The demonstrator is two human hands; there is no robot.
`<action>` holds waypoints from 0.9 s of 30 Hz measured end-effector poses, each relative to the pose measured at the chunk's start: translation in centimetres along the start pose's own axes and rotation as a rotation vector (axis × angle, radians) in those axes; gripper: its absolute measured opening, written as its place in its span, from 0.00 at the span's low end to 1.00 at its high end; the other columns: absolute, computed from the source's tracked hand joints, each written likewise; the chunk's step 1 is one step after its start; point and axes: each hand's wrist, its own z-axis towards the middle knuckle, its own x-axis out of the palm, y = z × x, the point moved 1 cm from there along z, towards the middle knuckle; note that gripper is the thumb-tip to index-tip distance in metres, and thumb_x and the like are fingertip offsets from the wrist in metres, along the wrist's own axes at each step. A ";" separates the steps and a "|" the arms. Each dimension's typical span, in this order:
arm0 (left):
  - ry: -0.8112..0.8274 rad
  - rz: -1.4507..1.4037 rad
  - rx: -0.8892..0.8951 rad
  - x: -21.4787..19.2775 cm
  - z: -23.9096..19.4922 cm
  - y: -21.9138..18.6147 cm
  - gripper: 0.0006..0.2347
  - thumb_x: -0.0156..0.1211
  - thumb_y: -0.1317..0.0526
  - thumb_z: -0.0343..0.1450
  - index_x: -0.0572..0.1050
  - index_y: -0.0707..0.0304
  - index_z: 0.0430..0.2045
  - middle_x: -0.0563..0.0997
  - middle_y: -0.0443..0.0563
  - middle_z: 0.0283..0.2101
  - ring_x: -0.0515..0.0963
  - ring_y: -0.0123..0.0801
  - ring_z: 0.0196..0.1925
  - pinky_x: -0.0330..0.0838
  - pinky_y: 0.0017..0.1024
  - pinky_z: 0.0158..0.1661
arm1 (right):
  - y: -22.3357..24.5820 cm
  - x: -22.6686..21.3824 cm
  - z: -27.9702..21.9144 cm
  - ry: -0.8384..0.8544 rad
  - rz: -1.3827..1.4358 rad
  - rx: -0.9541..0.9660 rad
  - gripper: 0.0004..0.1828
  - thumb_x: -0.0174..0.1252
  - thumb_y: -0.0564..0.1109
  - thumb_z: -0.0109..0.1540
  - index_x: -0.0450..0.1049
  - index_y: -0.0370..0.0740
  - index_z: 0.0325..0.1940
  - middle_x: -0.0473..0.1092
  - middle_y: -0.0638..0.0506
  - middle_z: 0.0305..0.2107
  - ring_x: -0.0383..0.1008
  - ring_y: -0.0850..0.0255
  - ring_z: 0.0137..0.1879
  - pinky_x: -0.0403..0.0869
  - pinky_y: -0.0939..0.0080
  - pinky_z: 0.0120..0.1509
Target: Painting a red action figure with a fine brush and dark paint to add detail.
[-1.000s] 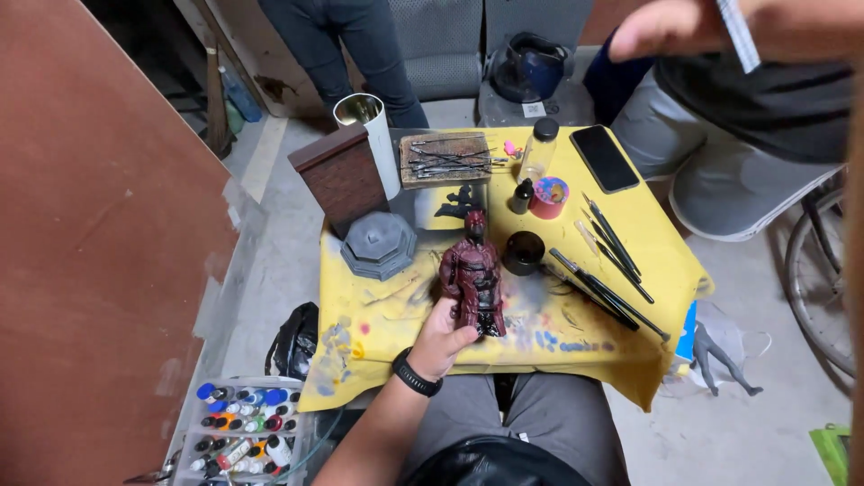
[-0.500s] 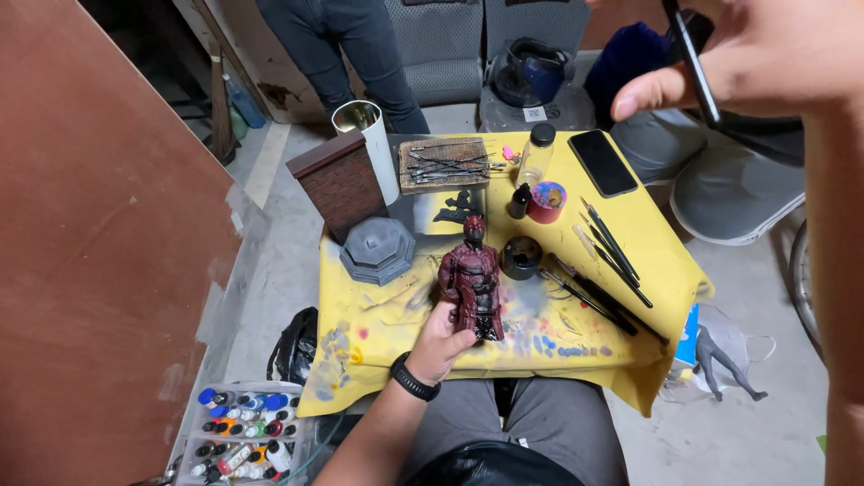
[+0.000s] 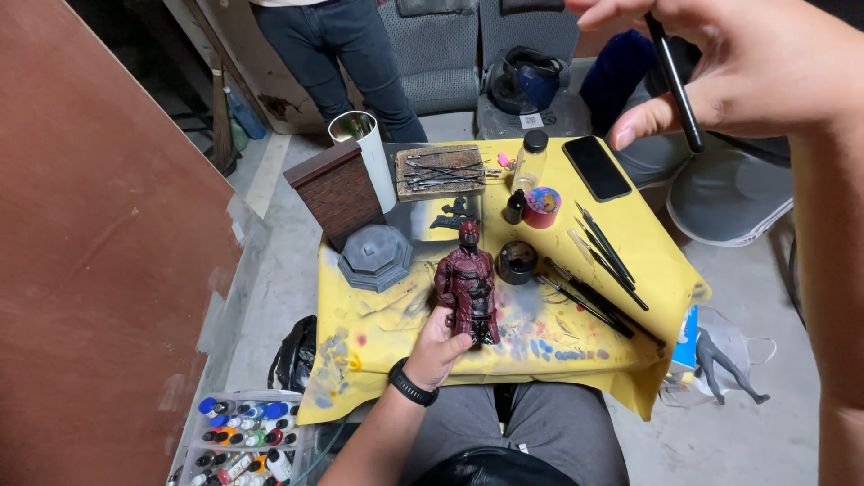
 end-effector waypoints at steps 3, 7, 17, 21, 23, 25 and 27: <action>0.002 -0.009 -0.002 0.4 -0.1 -0.2 0.32 0.71 0.58 0.68 0.60 0.70 0.63 0.73 0.65 0.61 0.74 0.50 0.63 0.69 0.47 0.64 | 0.3 0.2 -0.1 0.012 0.078 0.050 0.43 0.70 0.43 0.47 0.66 0.32 0.65 0.62 0.35 0.72 0.58 0.47 0.80 0.54 0.50 0.83; -0.053 -0.027 -0.014 -0.7 -0.3 1.0 0.32 0.73 0.59 0.66 0.61 0.72 0.61 0.73 0.65 0.60 0.74 0.47 0.62 0.68 0.45 0.64 | 0.3 0.2 -0.5 -0.024 0.018 -0.006 0.46 0.72 0.44 0.46 0.65 0.30 0.67 0.64 0.35 0.71 0.62 0.48 0.77 0.59 0.52 0.80; -0.037 -0.024 -0.018 -0.1 -0.3 0.4 0.33 0.72 0.60 0.66 0.60 0.70 0.64 0.72 0.63 0.62 0.72 0.45 0.64 0.66 0.42 0.65 | -0.2 0.6 -1.8 -0.066 0.104 -0.057 0.45 0.71 0.40 0.45 0.65 0.30 0.65 0.61 0.32 0.72 0.57 0.45 0.82 0.53 0.47 0.88; -0.002 -0.041 0.018 0.5 0.1 -0.1 0.32 0.72 0.57 0.66 0.63 0.73 0.61 0.74 0.66 0.59 0.75 0.49 0.61 0.67 0.45 0.63 | -0.4 0.9 -2.6 -0.067 0.086 -0.086 0.44 0.74 0.46 0.48 0.65 0.38 0.65 0.60 0.38 0.73 0.52 0.44 0.83 0.51 0.42 0.87; -0.060 -0.062 -0.034 -0.1 -0.1 0.6 0.35 0.74 0.59 0.64 0.61 0.73 0.63 0.74 0.65 0.60 0.74 0.47 0.62 0.66 0.44 0.64 | -0.6 1.2 -3.0 -0.068 0.092 -0.085 0.43 0.75 0.48 0.49 0.65 0.41 0.65 0.59 0.40 0.74 0.49 0.43 0.85 0.48 0.40 0.87; -0.069 -0.104 0.000 -0.7 -0.2 1.3 0.32 0.73 0.62 0.65 0.63 0.76 0.61 0.75 0.68 0.59 0.75 0.51 0.61 0.66 0.46 0.63 | -0.7 1.4 -3.4 -0.070 0.162 -0.037 0.43 0.75 0.49 0.49 0.65 0.43 0.66 0.57 0.41 0.75 0.47 0.45 0.85 0.47 0.42 0.87; -0.060 -0.117 -0.008 -0.7 -0.2 1.3 0.32 0.73 0.62 0.65 0.63 0.75 0.61 0.76 0.69 0.59 0.76 0.52 0.61 0.67 0.47 0.62 | -0.9 1.3 -3.7 -0.078 0.166 -0.017 0.43 0.74 0.50 0.50 0.65 0.43 0.66 0.56 0.42 0.75 0.47 0.46 0.85 0.47 0.43 0.87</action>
